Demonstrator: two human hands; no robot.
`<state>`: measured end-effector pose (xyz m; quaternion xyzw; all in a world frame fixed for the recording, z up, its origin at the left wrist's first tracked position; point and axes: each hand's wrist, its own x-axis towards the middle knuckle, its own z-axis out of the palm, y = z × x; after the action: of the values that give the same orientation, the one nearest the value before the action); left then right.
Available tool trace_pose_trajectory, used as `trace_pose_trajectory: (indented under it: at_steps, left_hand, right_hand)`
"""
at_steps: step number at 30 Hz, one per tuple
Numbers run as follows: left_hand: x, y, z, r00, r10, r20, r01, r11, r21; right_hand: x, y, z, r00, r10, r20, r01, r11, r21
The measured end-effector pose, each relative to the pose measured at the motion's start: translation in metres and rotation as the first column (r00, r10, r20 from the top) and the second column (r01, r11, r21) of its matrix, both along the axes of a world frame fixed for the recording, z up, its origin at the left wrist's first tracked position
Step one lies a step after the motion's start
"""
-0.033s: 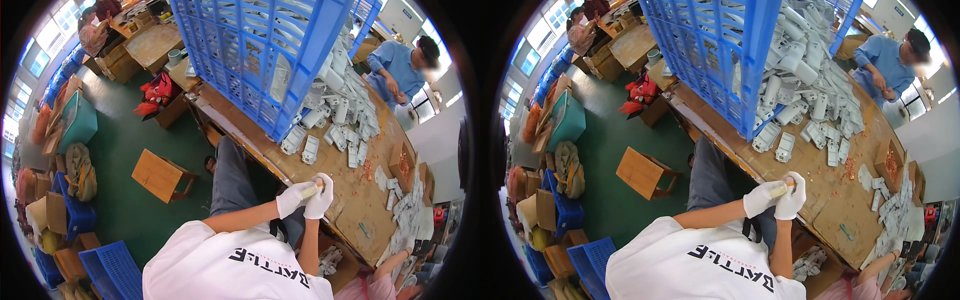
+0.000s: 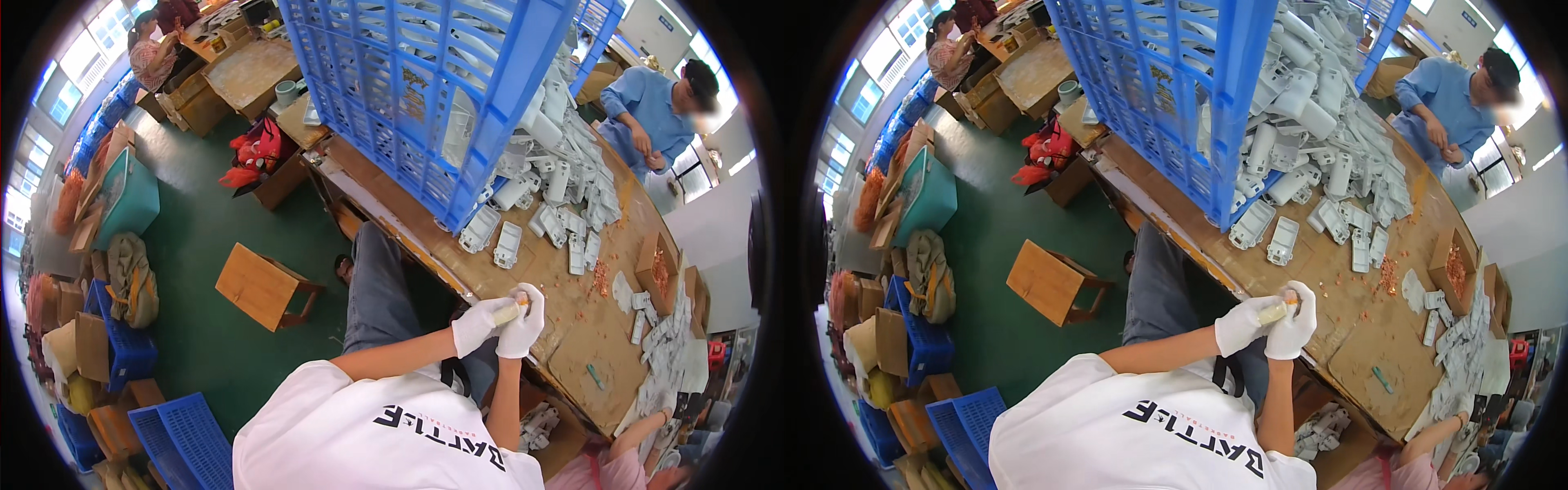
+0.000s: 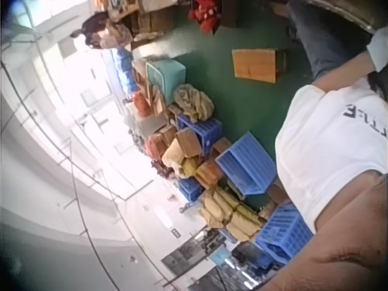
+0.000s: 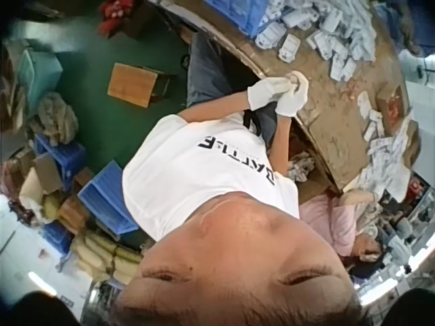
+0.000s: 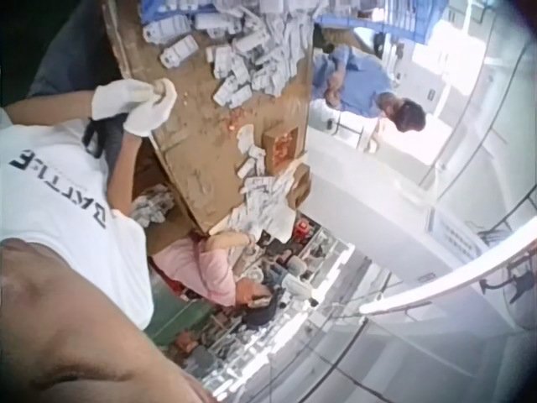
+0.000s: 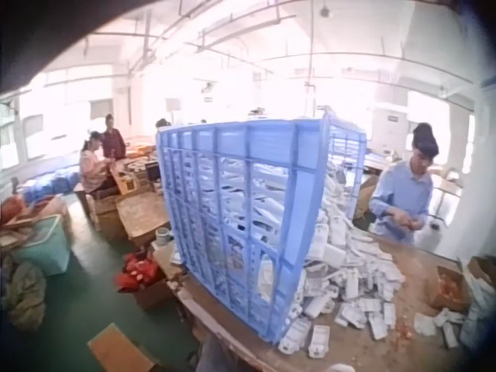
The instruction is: The person picks up a plastic housing from a blue crate and a metal contact from the table. They press the metal contact into the housing and place the finished assembly into a cardboard box, repeating the process.
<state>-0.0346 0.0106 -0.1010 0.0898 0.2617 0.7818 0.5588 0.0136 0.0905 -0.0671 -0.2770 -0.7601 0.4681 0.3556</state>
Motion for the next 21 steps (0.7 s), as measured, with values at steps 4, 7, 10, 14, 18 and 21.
trace_pose_trajectory:
  at_steps: [4,7,10,14,18,21]
  left_hand:
    - [-0.003,-0.002,0.008,0.997,-0.035,-0.076,0.032,0.998,-0.048]
    - [-0.005,-0.004,0.005,0.99,-0.071,-0.126,0.066,0.997,-0.043]
    - [-0.002,-0.003,-0.006,0.979,-0.073,-0.19,0.063,0.996,-0.06]
    - [-0.003,-0.006,-0.002,0.97,-0.095,-0.222,0.074,0.992,-0.103]
    - [-0.002,-0.009,0.003,0.973,-0.093,-0.209,0.074,0.993,-0.095]
    - [-0.006,-0.015,0.007,0.969,-0.1,-0.227,0.085,0.994,-0.075]
  right_hand:
    - [0.0,-0.001,0.001,0.999,0.026,0.022,-0.026,1.0,0.005]
    - [0.001,0.0,-0.001,0.999,0.038,0.014,-0.038,0.999,-0.005]
    - [0.002,0.001,-0.01,0.998,0.056,0.002,-0.056,0.997,-0.057]
    - [0.004,0.003,-0.014,0.997,0.07,0.022,-0.07,0.997,-0.031]
    - [0.007,0.006,-0.019,0.995,0.094,0.02,-0.091,0.99,-0.106]
    - [0.005,0.002,-0.012,0.992,0.116,0.043,-0.111,0.989,-0.102]
